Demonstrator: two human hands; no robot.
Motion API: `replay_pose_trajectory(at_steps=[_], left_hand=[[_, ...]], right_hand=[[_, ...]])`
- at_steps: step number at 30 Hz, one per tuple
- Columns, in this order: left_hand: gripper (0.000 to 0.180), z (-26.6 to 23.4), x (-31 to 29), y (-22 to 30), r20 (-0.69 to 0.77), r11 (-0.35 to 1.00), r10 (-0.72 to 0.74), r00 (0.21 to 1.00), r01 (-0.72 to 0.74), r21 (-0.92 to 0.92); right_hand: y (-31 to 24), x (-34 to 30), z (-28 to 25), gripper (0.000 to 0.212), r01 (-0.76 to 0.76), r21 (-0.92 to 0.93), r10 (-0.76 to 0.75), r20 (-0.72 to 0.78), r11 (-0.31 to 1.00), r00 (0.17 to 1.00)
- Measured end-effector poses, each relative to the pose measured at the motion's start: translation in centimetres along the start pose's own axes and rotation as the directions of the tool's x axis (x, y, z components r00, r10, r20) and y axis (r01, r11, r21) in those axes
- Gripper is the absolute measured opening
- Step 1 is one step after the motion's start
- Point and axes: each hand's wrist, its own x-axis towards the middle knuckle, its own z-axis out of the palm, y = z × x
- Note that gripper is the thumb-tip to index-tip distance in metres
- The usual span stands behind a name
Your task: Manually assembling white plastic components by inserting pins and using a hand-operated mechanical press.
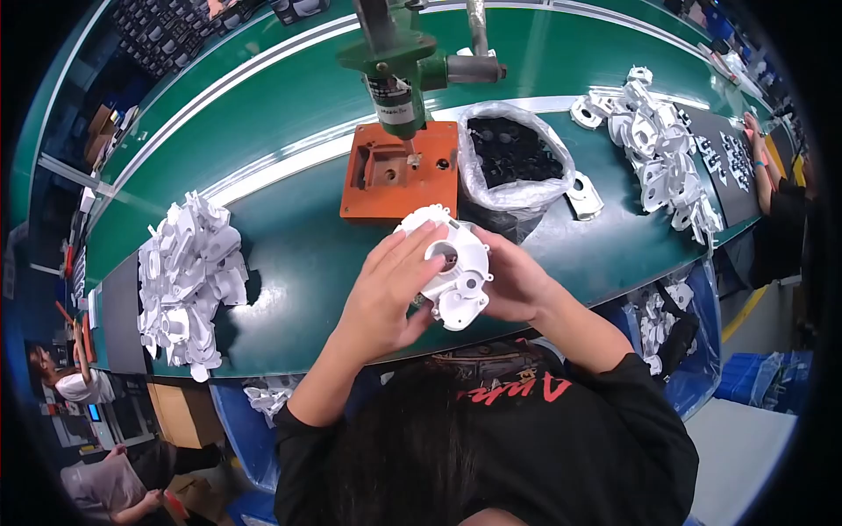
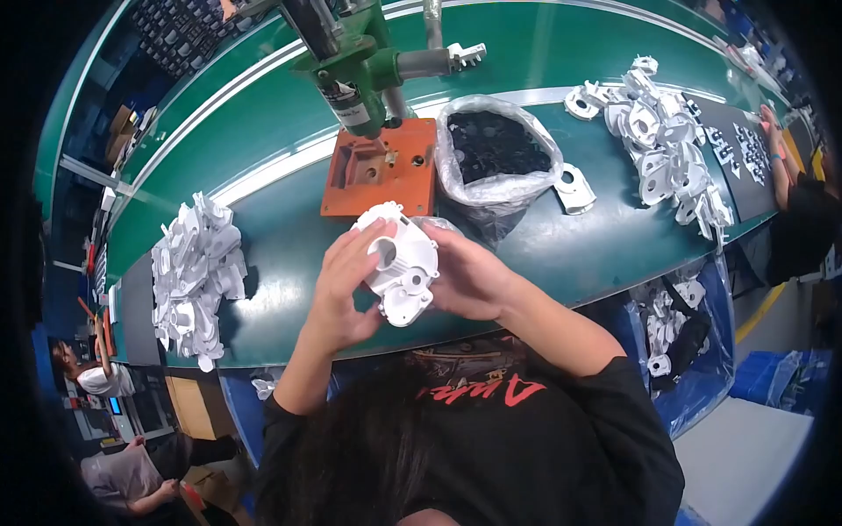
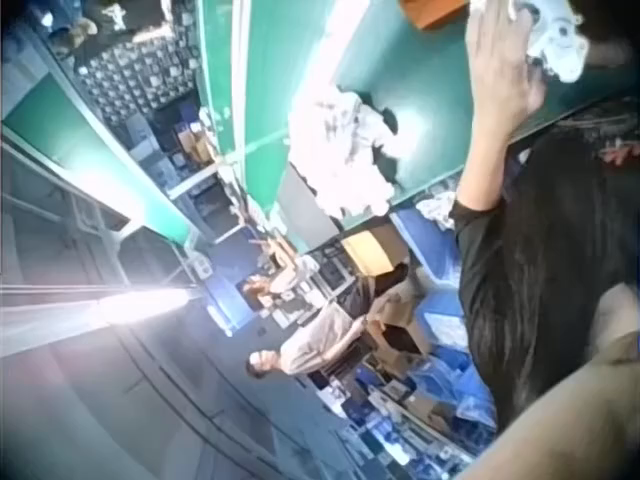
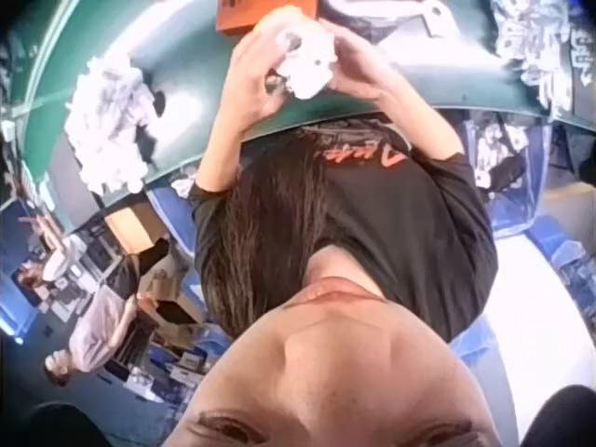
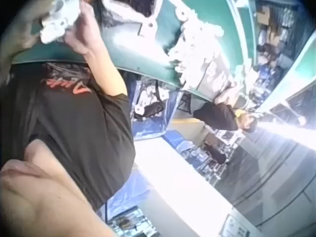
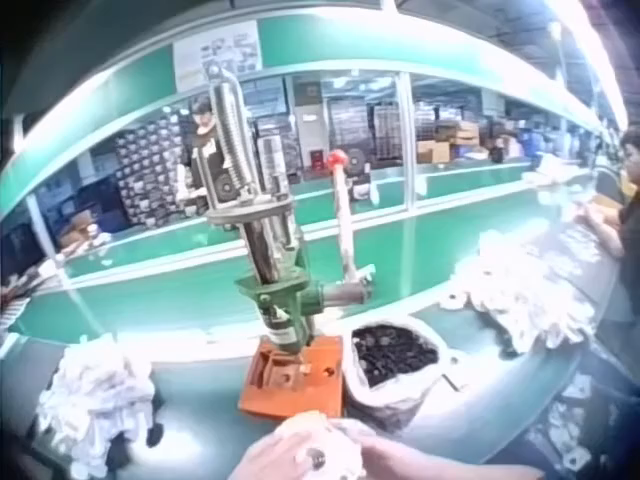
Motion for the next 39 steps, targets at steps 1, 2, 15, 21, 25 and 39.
replay_pose_trajectory(at_steps=[1,2,15,21,25,39], left_hand=[[0.07,-0.2,0.1,-0.3,-0.038,1.0,0.015,0.999,-0.014,0.028],[0.063,-0.4,0.1,-0.5,-0.076,0.998,0.03,0.997,-0.026,0.057],[0.014,-2.5,3.3,-7.4,0.021,0.799,-0.157,0.987,0.114,0.591],[0.011,0.2,4.1,-11.0,-0.062,0.819,-0.148,0.987,0.157,0.552],[0.014,0.4,4.3,-11.3,-0.017,0.9,-0.255,0.967,0.244,0.362],[0.013,0.7,2.7,-13.0,-0.007,0.942,-0.185,0.983,0.179,0.283]], right_hand=[[-0.1,0.1,0.4,0.052,-0.021,-0.045,0.018,-0.066,0.999,0.998],[-0.1,0.2,0.9,0.052,-0.046,-0.089,0.034,-0.132,0.995,0.991],[-12.2,4.7,-9.9,0.027,-0.592,-0.686,-0.8,-0.026,-0.422,0.6],[-12.4,6.6,-12.9,0.016,-0.633,-0.616,-0.858,0.149,-0.469,0.491],[-12.8,6.7,-13.4,0.016,-0.628,-0.614,-0.849,0.143,-0.479,0.508],[-14.0,5.8,-10.6,0.017,-0.582,-0.664,-0.845,0.146,-0.469,0.514]])
